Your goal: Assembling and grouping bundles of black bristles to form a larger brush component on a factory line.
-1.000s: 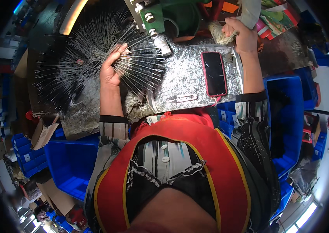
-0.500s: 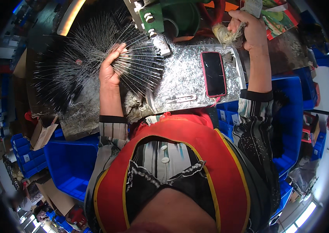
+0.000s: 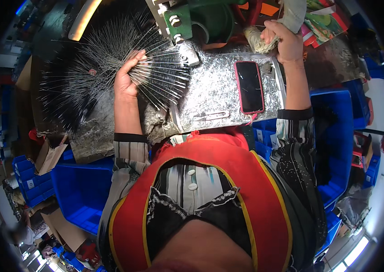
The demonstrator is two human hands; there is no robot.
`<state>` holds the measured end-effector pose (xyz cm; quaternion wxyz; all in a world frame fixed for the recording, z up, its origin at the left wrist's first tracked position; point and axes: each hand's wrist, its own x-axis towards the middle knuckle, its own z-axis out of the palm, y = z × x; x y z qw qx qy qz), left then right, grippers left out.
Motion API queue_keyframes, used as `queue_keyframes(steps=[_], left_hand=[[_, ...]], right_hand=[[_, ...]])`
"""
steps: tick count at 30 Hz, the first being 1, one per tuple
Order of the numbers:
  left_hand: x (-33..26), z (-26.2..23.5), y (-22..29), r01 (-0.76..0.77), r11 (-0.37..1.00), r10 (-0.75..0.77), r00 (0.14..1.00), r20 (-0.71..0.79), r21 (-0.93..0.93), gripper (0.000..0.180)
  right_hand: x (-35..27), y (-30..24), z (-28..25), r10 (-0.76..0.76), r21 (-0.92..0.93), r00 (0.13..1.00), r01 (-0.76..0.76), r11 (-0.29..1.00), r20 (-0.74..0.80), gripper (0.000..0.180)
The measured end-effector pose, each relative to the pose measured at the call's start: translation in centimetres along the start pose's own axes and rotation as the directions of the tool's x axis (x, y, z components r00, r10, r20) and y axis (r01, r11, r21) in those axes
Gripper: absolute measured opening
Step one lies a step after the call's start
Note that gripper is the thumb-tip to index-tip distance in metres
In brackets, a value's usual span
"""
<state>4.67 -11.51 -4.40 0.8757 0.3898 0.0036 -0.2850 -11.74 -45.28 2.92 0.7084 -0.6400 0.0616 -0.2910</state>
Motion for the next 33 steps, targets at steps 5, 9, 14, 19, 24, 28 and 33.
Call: queue_keyframes(steps=[5, 9, 14, 19, 24, 28, 33], left_hand=[[0.4, -0.1, -0.1, 0.005, 1.000, -0.005, 1.000, 0.004, 0.004, 0.040], [0.1, 0.4, 0.0, -0.011, 1.000, 0.012, 1.000, -0.023, 0.029, 0.040], [0.1, 0.3, 0.0, 0.004, 1.000, -0.004, 1.000, -0.007, 0.006, 0.039], [-0.1, 0.0, 0.0, 0.016, 0.997, -0.014, 0.999, -0.029, 0.070, 0.035], [-0.3, 0.2, 0.3, 0.093, 0.990, -0.083, 0.992, -0.094, 0.108, 0.026], [-0.6, 0.7, 0.2, 0.068, 0.995, -0.060, 0.993, -0.104, 0.078, 0.023], [-0.3, 0.6, 0.1, 0.038, 0.998, -0.032, 0.994, -0.102, 0.053, 0.023]], right_hand=[[0.6, -4.0, 0.9, 0.164, -0.090, 0.986, -0.165, 0.982, -0.014, 0.024], [0.7, -3.5, 0.6, 0.065, -0.024, 0.997, -0.065, 0.998, 0.032, 0.023], [-0.8, 3.1, 1.5, -0.487, -0.297, 0.873, 0.467, 0.833, 0.007, 0.019], [-0.2, 0.8, -0.7, -0.040, 0.078, 0.998, 0.035, 0.996, 0.057, 0.017], [-0.2, -2.9, 2.5, 0.098, -0.100, 0.988, -0.110, 0.989, -0.117, 0.033], [0.0, -3.1, 1.6, 0.130, -0.103, 0.987, -0.140, 0.985, -0.097, 0.033], [0.3, -3.6, 1.6, 0.114, -0.068, 0.992, -0.117, 0.991, -0.047, 0.024]])
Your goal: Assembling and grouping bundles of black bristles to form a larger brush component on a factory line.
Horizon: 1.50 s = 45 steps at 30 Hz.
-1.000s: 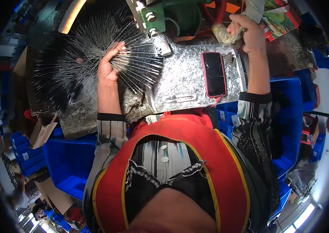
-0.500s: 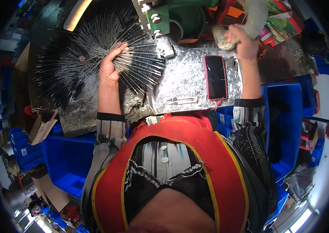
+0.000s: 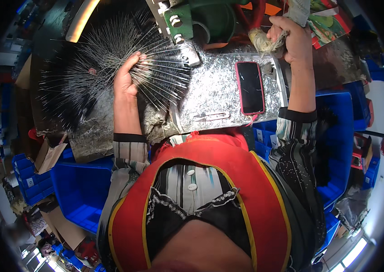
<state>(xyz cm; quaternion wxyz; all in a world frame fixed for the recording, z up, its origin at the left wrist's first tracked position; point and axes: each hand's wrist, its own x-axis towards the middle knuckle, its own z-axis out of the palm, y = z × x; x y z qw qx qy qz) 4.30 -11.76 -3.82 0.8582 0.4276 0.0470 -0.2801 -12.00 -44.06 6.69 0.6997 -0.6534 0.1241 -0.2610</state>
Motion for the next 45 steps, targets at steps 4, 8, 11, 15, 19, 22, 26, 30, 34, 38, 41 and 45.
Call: queue_keyframes(steps=[4, 8, 11, 15, 19, 22, 26, 30, 34, 38, 41, 45], left_hand=[[0.0, -0.1, -0.1, -0.012, 1.000, 0.012, 1.000, -0.005, -0.021, 0.024], [0.2, 0.0, 0.1, 0.014, 0.999, -0.013, 1.000, 0.010, -0.050, 0.024], [0.1, 0.5, 0.0, 0.006, 1.000, -0.006, 1.000, -0.021, -0.006, 0.027], [0.0, 0.2, 0.2, -0.002, 1.000, 0.002, 0.999, -0.032, 0.007, 0.026], [0.4, -0.4, 0.3, 0.036, 0.997, -0.035, 0.999, 0.011, -0.062, 0.024], [0.5, -1.0, 0.1, 0.032, 0.998, -0.032, 0.999, -0.008, -0.045, 0.025], [0.3, -0.9, -0.1, 0.003, 0.995, 0.000, 1.000, 0.031, -0.097, 0.025], [0.3, -0.9, -0.2, -0.098, 0.989, 0.089, 0.993, -0.082, -0.111, 0.025], [-0.1, 0.3, -0.4, -0.121, 0.987, 0.103, 0.981, -0.165, -0.102, 0.028], [-0.2, 0.5, -0.4, -0.118, 0.989, 0.105, 0.985, -0.135, -0.092, 0.032], [-0.3, 0.4, -0.4, -0.119, 0.986, 0.106, 0.988, -0.114, -0.113, 0.034], [-0.3, 0.2, -0.5, -0.128, 0.985, 0.113, 0.985, -0.128, -0.118, 0.035]], right_hand=[[-0.3, 0.4, 0.5, 0.031, -0.034, 0.998, -0.033, 0.999, -0.059, 0.034], [-0.2, 0.0, 0.6, 0.028, -0.043, 0.997, -0.031, 0.999, -0.070, 0.034], [-0.4, 0.0, 0.6, 0.003, -0.028, 0.998, -0.005, 1.000, -0.069, 0.032], [-0.9, 3.8, 1.5, -0.322, -0.085, 0.932, 0.311, 0.946, -0.166, 0.026], [-0.4, 7.1, 0.2, -0.485, -0.124, 0.873, 0.477, 0.870, -0.043, 0.013], [-0.6, 3.8, -0.1, -0.144, 0.049, 0.988, 0.147, 0.988, -0.065, 0.026], [-0.5, 0.8, 0.3, -0.065, -0.002, 0.996, 0.065, 0.998, -0.053, 0.025], [-0.1, 1.0, 0.3, -0.016, -0.006, 0.999, 0.016, 1.000, -0.045, 0.026], [-0.1, 1.5, -0.2, -0.021, -0.010, 0.998, 0.020, 1.000, -0.064, 0.026], [0.0, 0.3, -0.4, 0.040, -0.024, 0.999, -0.040, 0.999, -0.035, 0.027], [0.6, -1.1, -0.5, 0.105, -0.035, 0.994, -0.105, 0.994, 0.001, 0.027], [0.9, -1.8, -0.5, 0.153, -0.038, 0.988, -0.152, 0.988, 0.036, 0.027]])
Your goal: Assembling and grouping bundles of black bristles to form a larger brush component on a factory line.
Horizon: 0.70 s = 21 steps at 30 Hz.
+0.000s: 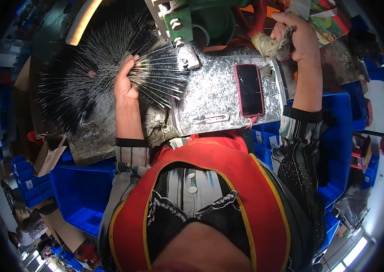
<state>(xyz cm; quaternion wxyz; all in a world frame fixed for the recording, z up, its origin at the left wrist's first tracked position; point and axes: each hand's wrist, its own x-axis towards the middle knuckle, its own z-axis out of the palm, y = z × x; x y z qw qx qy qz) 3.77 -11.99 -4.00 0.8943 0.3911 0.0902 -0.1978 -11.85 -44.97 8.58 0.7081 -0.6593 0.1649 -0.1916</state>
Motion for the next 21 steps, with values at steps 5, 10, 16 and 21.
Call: queue_keyframes(steps=[5, 10, 16, 21], left_hand=[[0.0, 0.0, -0.1, 0.012, 1.000, -0.012, 1.000, -0.004, -0.006, 0.039], [-0.1, 0.6, 0.2, 0.048, 0.998, -0.048, 0.999, 0.008, 0.036, 0.042], [-0.3, 0.3, -0.3, -0.053, 0.997, 0.047, 0.994, -0.096, -0.061, 0.042], [-0.1, 1.3, -0.6, -0.047, 0.998, 0.044, 0.997, -0.063, -0.041, 0.043]], right_hand=[[-0.5, 3.1, 0.4, -0.096, 0.008, 0.993, 0.097, 0.995, -0.069, 0.031], [0.6, 9.1, -0.1, -0.634, -0.114, 0.773, 0.628, 0.770, -0.021, 0.011], [0.3, 5.3, -0.6, -0.212, 0.131, 0.976, 0.205, 0.970, 0.044, 0.013], [-0.5, 0.7, 0.5, -0.081, 0.035, 0.997, 0.081, 0.996, -0.022, 0.026]])
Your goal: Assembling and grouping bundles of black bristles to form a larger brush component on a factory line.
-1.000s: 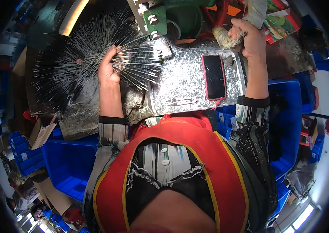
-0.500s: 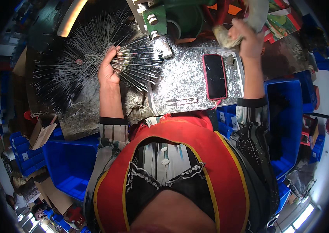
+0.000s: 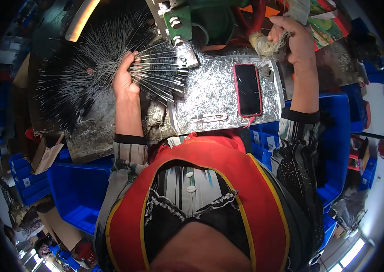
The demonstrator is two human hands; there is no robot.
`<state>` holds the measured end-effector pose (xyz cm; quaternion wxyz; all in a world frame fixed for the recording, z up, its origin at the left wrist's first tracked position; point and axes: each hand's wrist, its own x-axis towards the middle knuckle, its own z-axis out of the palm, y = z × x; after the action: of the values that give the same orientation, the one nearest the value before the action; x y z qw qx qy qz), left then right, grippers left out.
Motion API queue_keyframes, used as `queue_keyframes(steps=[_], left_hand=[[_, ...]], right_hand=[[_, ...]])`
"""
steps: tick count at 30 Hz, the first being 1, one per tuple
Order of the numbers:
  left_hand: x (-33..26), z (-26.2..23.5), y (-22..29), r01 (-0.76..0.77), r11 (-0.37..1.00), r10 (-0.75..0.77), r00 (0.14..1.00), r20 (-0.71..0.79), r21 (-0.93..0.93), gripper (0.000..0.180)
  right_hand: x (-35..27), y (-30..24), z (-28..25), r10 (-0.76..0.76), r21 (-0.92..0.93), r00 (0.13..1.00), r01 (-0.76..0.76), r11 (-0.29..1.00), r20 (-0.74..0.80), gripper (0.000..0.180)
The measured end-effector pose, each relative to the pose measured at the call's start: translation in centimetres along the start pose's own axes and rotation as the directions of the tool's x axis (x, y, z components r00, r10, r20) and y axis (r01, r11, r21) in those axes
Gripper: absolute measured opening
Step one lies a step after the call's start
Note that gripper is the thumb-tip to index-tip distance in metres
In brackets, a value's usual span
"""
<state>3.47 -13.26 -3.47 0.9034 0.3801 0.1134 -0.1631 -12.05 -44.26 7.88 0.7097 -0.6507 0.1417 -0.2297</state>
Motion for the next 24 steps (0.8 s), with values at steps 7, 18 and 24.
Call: queue_keyframes(steps=[7, 18, 24], left_hand=[[0.3, -0.8, -0.1, -0.018, 1.000, 0.018, 1.000, 0.000, -0.017, 0.032], [0.8, -2.2, 0.6, 0.111, 0.991, -0.119, 0.986, 0.115, 0.072, 0.016], [0.5, -2.3, 0.1, 0.062, 0.998, -0.062, 0.996, 0.066, -0.003, 0.016]], right_hand=[[-0.2, 4.7, 0.2, -0.353, -0.028, 0.936, 0.353, 0.935, 0.002, 0.019], [-0.3, 3.5, 0.3, -0.220, 0.006, 0.973, 0.221, 0.975, -0.068, 0.024], [-0.8, 2.2, 1.1, -0.110, -0.029, 0.985, 0.107, 0.994, -0.130, 0.033]])
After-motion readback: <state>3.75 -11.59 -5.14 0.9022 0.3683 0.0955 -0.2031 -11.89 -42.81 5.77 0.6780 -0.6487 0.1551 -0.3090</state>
